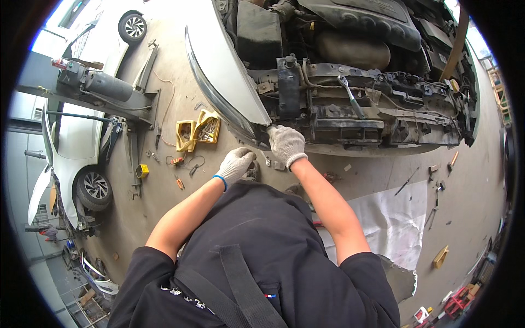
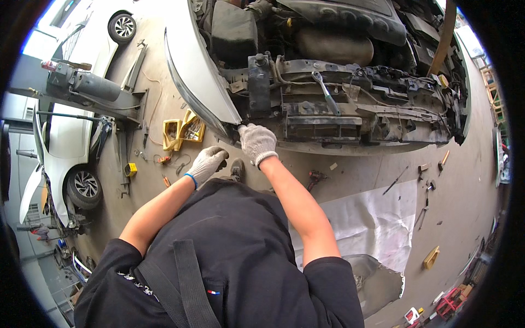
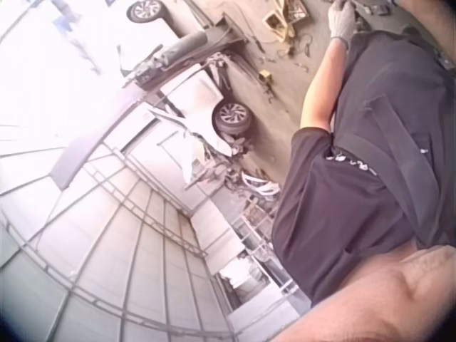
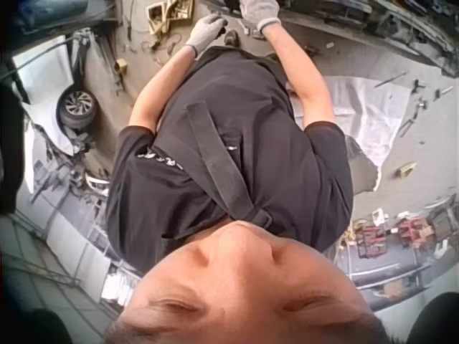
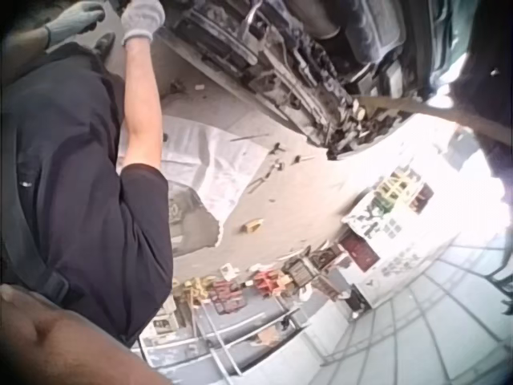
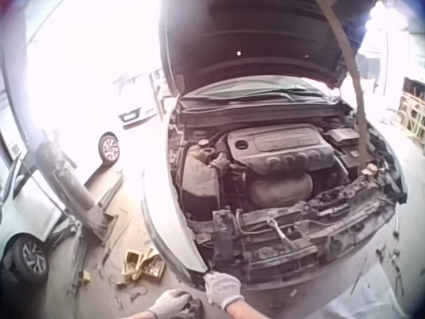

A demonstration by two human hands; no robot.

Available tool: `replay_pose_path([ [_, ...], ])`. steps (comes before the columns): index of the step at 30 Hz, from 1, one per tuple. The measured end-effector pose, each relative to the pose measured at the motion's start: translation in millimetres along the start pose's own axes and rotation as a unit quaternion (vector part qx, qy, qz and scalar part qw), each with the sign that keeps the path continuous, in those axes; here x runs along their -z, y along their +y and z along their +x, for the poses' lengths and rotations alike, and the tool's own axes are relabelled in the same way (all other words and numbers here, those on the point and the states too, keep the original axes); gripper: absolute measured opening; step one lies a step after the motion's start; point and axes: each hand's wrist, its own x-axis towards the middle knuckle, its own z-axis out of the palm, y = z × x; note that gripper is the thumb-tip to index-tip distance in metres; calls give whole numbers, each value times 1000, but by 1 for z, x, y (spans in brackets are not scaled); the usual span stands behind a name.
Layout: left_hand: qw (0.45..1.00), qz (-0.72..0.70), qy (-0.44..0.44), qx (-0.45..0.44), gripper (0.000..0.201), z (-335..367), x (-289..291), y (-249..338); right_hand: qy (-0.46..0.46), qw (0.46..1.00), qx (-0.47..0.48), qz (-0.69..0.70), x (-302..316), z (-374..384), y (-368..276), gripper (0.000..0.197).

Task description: The person uses a power drill to remove fasteners from the front bumper area of a white car, then removes a plastic cover and manipulates wiring and clips by hand to detach and reposition bumper components.

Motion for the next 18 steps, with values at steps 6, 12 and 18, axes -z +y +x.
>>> replay_pose_path([
  [6, 999, 40, 1, 0, 38, 4, 4, -9, 7, 994, 37, -103, 9, 0, -10, 14],
  [12, 997, 70, -1, -33, 33, 12, 6, -10, 25, 985, 101, -137, 16, 1, -9, 12],
  [18, 990, -123, -22, 68, 30, 17, -6, -3, -5, 991, 62, -117, 11, 7, -4, 18],
])
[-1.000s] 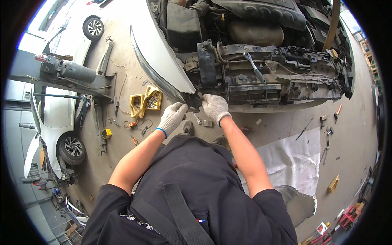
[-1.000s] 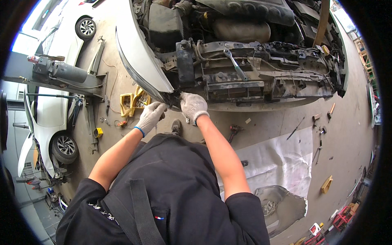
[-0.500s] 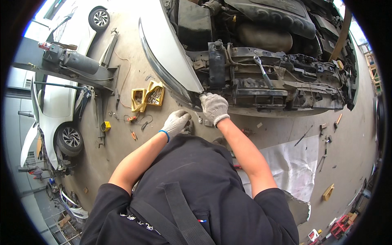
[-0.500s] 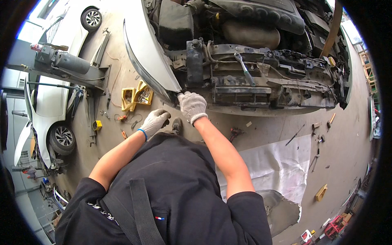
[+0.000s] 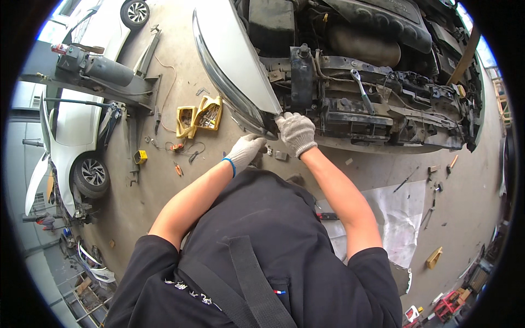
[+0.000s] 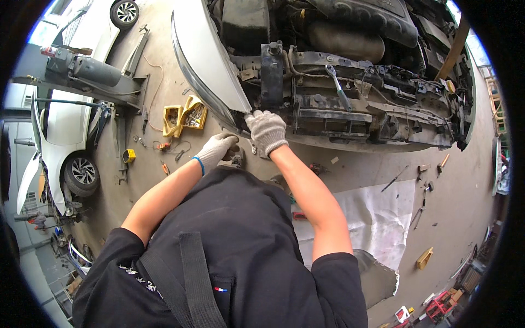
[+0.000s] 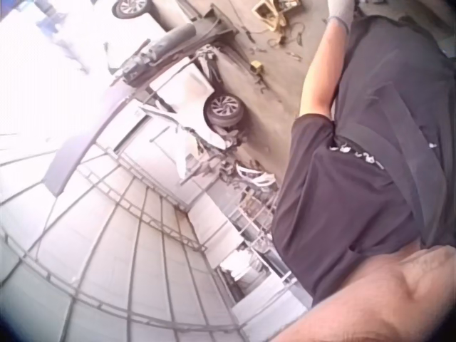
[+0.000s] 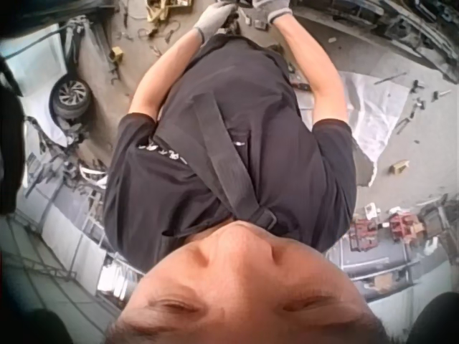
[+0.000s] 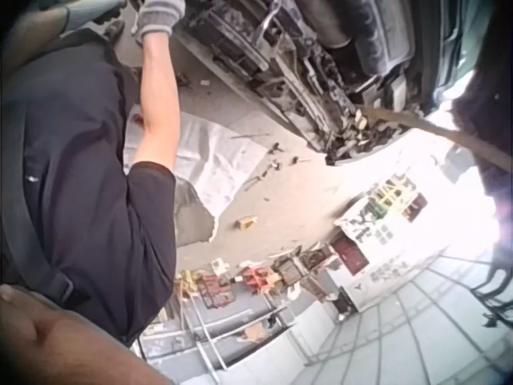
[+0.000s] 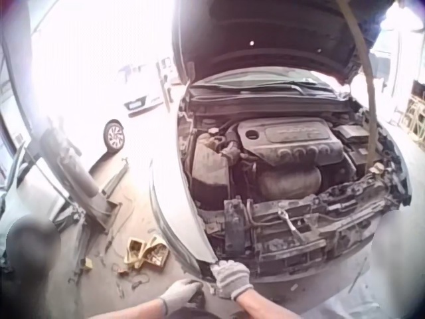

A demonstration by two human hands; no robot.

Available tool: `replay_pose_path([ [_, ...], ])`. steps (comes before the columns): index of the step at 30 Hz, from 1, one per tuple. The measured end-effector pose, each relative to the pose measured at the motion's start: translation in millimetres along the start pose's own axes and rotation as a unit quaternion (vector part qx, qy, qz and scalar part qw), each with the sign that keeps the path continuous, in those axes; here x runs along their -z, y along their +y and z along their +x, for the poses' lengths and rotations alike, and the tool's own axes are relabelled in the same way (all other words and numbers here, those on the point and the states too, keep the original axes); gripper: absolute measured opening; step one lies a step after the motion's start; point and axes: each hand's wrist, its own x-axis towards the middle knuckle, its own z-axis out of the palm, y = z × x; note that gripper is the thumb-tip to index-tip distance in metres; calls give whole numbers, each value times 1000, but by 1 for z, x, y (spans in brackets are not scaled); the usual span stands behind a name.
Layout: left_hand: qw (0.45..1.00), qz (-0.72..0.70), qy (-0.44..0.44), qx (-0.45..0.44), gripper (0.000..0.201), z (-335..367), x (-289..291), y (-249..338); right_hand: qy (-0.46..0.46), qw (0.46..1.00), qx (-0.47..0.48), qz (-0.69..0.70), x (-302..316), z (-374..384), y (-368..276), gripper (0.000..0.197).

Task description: The person uses a power drill to remove fasteners from the front bumper area of a white car, then removes a plastic cover and manipulates wiring and clips by hand to detach and reposition bumper components.

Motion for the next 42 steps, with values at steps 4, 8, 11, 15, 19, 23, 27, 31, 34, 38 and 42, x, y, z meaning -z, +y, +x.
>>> replay_pose_path([
  [4, 979, -186, -31, 81, 23, 9, -7, 2, 12, 979, -75, 192, -22, -5, 1, 19],
  [8, 949, -289, -105, 70, 17, 27, -1, -9, 36, 896, -144, 419, -39, -5, 1, 23],
  [11, 949, -298, -85, 63, 16, 23, -5, -4, 30, 858, -175, 481, -30, -3, -1, 27],
  [15, 955, -286, -61, 52, 18, 14, -6, -5, 54, 887, -158, 430, -31, -7, 6, 27],
  [19, 984, -169, -37, -32, 29, -11, -7, 10, 17, 848, -171, 502, 0, -30, 1, 23],
  [23, 990, -75, -46, -113, 27, -29, -5, 26, 19, 876, -96, 473, 29, -44, -5, 21],
  [27, 979, 79, -56, -178, 22, -44, 3, 38, 3, 900, -39, 434, 52, -50, 0, 22],
  [31, 911, 288, -53, -289, 20, -63, 5, 59, -14, 917, 28, 398, 70, -59, 8, 23],
  [34, 876, 343, -92, -327, 18, -70, 4, 66, -51, 926, 56, 370, 74, -70, 11, 25],
  [38, 887, 346, -136, -274, 17, -74, -3, 65, -62, 919, 62, 386, 64, -85, 11, 25],
  [42, 924, 289, -175, -180, 17, -82, -9, 60, -88, 909, 56, 405, 85, -96, 3, 24],
])
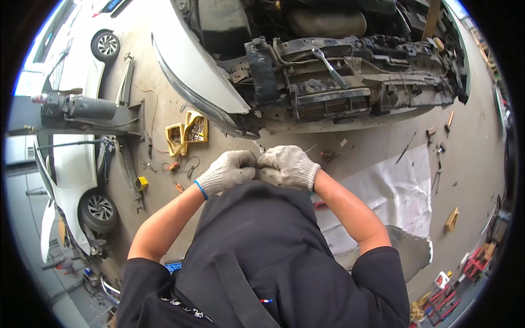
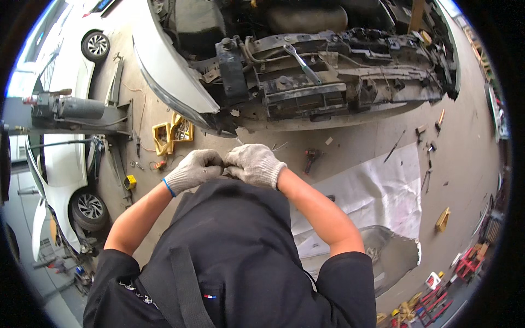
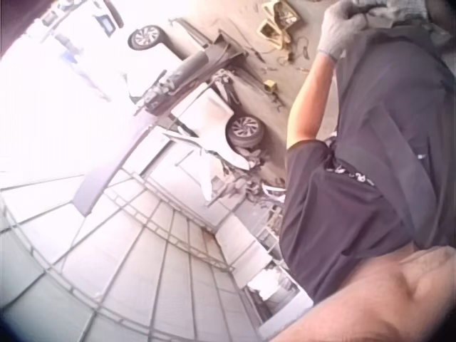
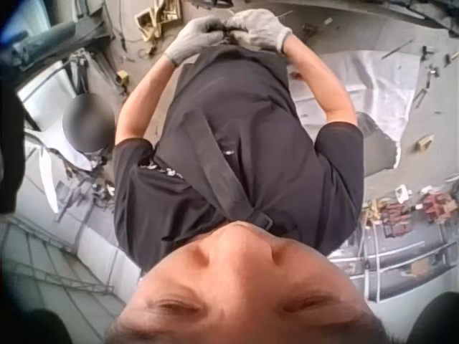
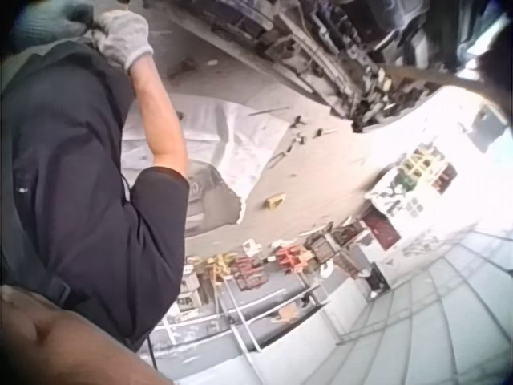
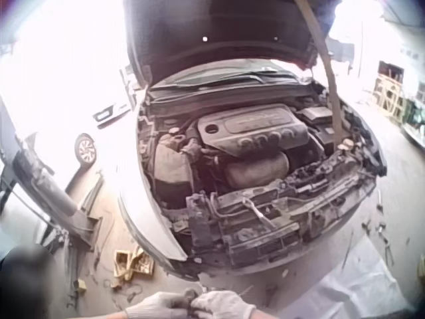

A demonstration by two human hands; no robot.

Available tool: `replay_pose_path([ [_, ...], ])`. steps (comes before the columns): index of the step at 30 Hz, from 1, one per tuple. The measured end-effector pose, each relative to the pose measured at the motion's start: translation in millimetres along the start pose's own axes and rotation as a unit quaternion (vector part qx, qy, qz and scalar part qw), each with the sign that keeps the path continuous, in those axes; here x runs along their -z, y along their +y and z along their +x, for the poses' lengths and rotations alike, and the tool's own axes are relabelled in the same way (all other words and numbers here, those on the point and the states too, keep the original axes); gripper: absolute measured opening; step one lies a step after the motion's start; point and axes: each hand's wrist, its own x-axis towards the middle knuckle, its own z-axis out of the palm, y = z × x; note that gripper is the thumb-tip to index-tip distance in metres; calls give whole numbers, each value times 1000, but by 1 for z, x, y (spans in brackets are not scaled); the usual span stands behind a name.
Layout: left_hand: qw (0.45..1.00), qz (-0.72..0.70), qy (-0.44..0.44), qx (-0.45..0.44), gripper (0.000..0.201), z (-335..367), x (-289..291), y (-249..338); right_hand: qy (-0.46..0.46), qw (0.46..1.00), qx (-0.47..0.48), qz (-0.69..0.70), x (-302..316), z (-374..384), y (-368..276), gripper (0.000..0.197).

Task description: The person uses a power drill to remove fasteners from the front bumper area of a white car, then removes a plastic cover and manipulates wiring and clips by hand to detach and reposition bumper components.

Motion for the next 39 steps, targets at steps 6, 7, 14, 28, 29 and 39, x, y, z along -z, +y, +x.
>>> replay_pose_path([
  [6, 997, -27, -30, 68, 12, -4, -11, 11, 26, 997, 35, 71, -20, -12, 16, 21],
  [7, 997, -1, -39, 63, 12, -6, -11, 11, 14, 995, 42, 86, -21, -13, 17, 21],
  [14, 991, 124, -48, 22, 13, -9, -17, 28, -8, 954, 95, 283, -27, -15, 33, 27],
  [28, 967, 59, 201, 144, 7, 13, -20, -4, 107, 948, 78, 290, -51, 31, 85, 23],
  [29, 962, 2, 217, 166, 9, 21, -23, -6, 142, 952, 57, 267, -58, 36, 93, 23],
  [39, 854, -399, 206, 264, 39, 59, -35, -67, 234, 962, -58, 132, -79, 90, 125, 20],
])
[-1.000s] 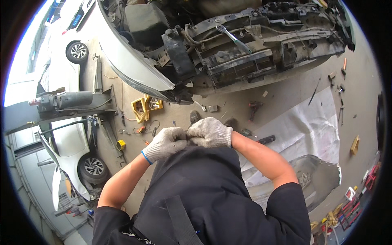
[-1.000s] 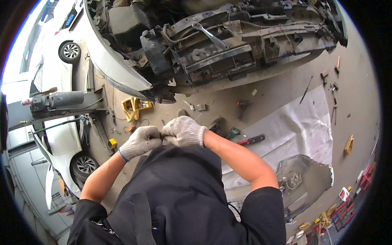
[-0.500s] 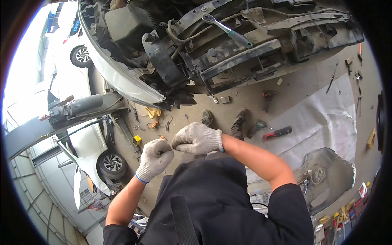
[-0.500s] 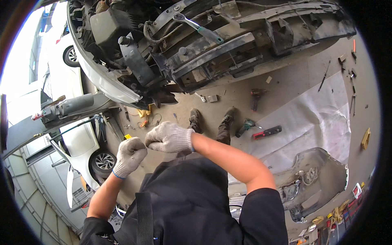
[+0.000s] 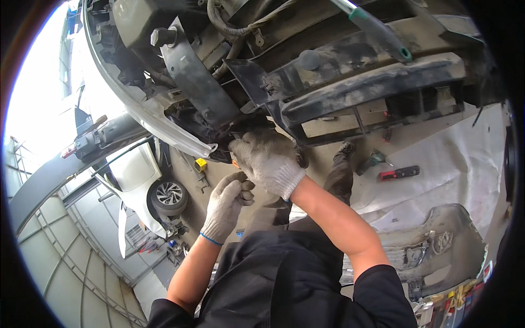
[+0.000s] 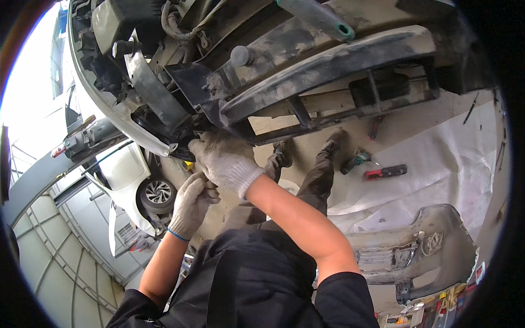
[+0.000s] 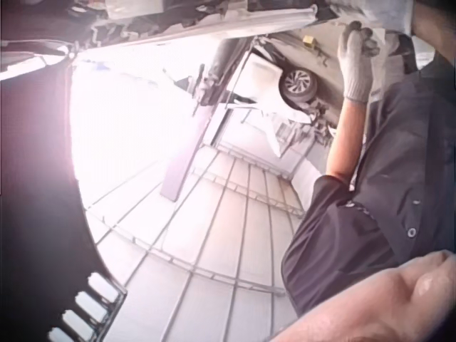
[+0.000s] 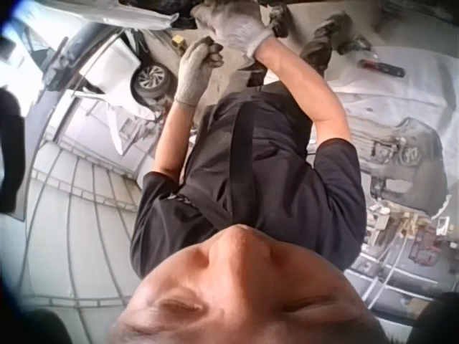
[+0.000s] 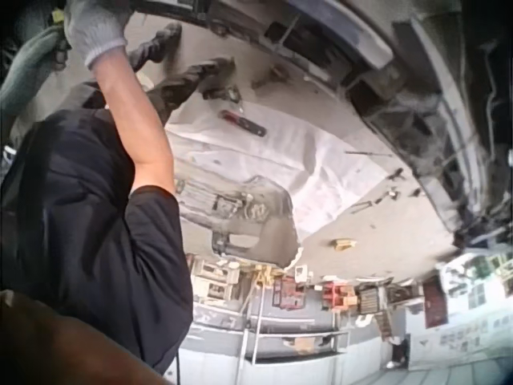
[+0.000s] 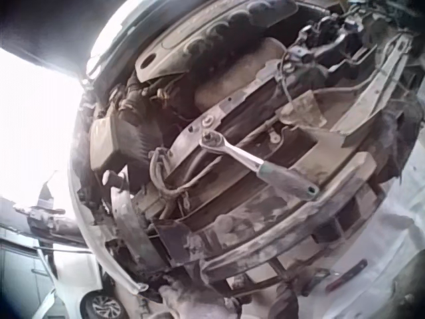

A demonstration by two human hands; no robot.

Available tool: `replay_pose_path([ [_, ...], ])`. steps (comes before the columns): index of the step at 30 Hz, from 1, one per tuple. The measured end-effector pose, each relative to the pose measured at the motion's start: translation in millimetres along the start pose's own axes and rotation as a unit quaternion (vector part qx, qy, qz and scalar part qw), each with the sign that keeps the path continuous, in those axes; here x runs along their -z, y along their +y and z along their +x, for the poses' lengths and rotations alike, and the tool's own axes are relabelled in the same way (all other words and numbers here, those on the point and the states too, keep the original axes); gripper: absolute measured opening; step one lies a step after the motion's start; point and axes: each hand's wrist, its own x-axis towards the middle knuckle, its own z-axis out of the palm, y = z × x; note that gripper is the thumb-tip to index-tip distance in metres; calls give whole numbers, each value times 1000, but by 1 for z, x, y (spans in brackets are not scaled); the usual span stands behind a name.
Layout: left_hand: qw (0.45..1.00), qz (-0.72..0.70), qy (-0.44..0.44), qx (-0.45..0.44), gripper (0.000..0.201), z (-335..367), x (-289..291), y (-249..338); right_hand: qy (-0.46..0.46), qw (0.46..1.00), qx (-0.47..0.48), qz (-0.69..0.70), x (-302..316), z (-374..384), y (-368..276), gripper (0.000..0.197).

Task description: The person uses a power drill to remove fasteners from the front bumper area of a white car, then removes a plastic cover and manipulates wiring and clips by hand to detach and reposition bumper components.

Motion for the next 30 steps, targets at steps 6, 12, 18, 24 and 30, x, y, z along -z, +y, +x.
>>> replay_pose_path([
  [6, 998, -50, -27, 22, 39, 17, 8, -10, 8, 998, -3, 70, -7, 6, 6, 14],
  [12, 993, -82, -84, 21, 37, 30, 19, -12, -10, 999, 16, 48, -6, 10, 7, 15],
  [18, 993, -106, -45, 24, 43, 31, 7, -11, -61, 998, -34, -1, -4, 15, -8, 14],
  [24, 989, -128, -31, 60, 38, 34, 24, -27, -33, 998, -41, -26, -7, 14, -19, 14],
  [30, 986, -113, -114, 47, 38, 42, 55, -32, 68, 989, -69, 109, -24, 8, -16, 16],
])
